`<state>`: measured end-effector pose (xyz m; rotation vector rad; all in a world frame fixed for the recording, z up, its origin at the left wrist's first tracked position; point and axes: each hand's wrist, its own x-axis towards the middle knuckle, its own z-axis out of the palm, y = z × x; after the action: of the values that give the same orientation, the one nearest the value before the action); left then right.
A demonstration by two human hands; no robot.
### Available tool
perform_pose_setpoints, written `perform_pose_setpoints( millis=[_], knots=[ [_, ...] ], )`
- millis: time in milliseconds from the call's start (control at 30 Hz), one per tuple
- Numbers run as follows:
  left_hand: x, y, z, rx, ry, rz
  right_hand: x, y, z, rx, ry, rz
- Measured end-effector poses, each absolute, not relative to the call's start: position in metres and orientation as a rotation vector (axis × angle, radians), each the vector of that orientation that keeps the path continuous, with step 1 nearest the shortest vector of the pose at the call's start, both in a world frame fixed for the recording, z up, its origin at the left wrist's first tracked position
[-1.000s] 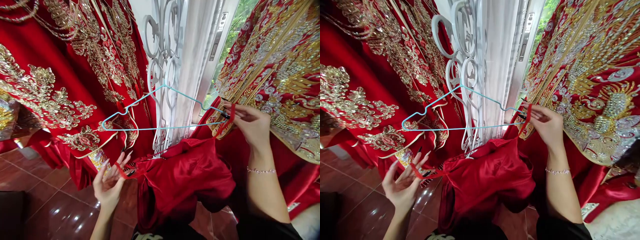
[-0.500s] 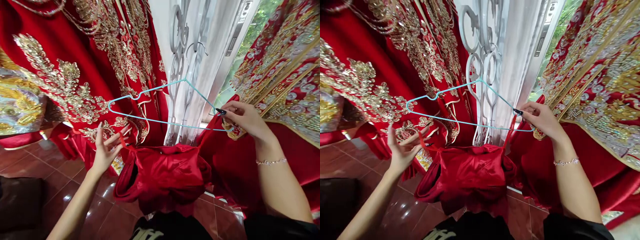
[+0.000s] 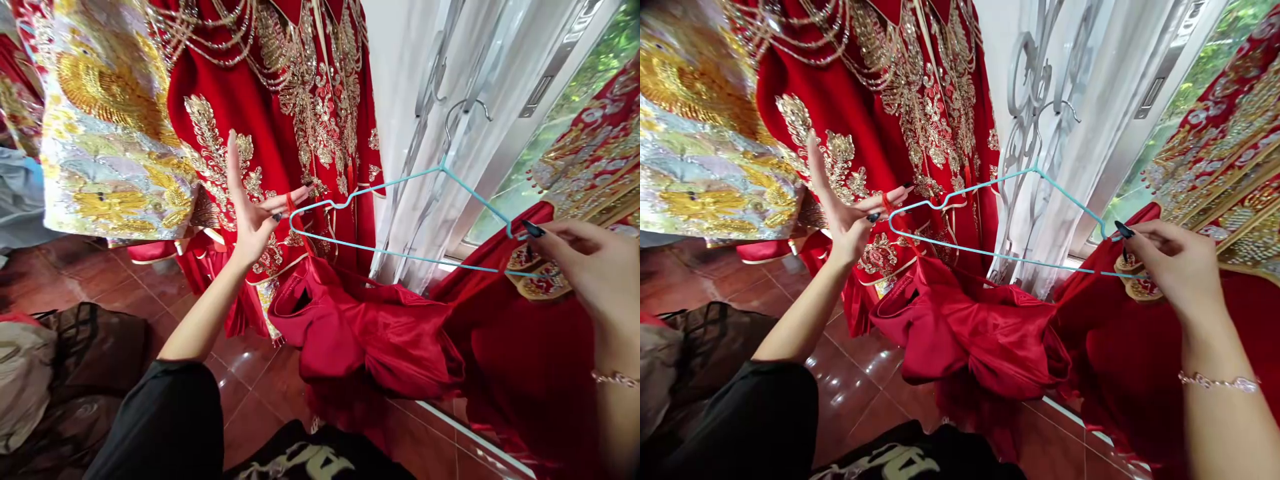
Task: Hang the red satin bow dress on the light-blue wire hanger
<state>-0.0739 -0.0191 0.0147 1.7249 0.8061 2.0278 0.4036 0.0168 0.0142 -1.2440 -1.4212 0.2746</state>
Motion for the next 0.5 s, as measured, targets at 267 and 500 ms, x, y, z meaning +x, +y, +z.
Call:
perform_pose_setpoints(
  millis=[267,500],
  knots=[
    [-0.069,-0.042,0.042,1.81,0.789,1.994,0.403,0.021,0.004,-1.125,-1.407,0.242],
    [-0.07,-0.043,0.039,1.805,0.751,2.025,0.4,0.025,0.0,-1.132,-1.435,0.213]
  ],
)
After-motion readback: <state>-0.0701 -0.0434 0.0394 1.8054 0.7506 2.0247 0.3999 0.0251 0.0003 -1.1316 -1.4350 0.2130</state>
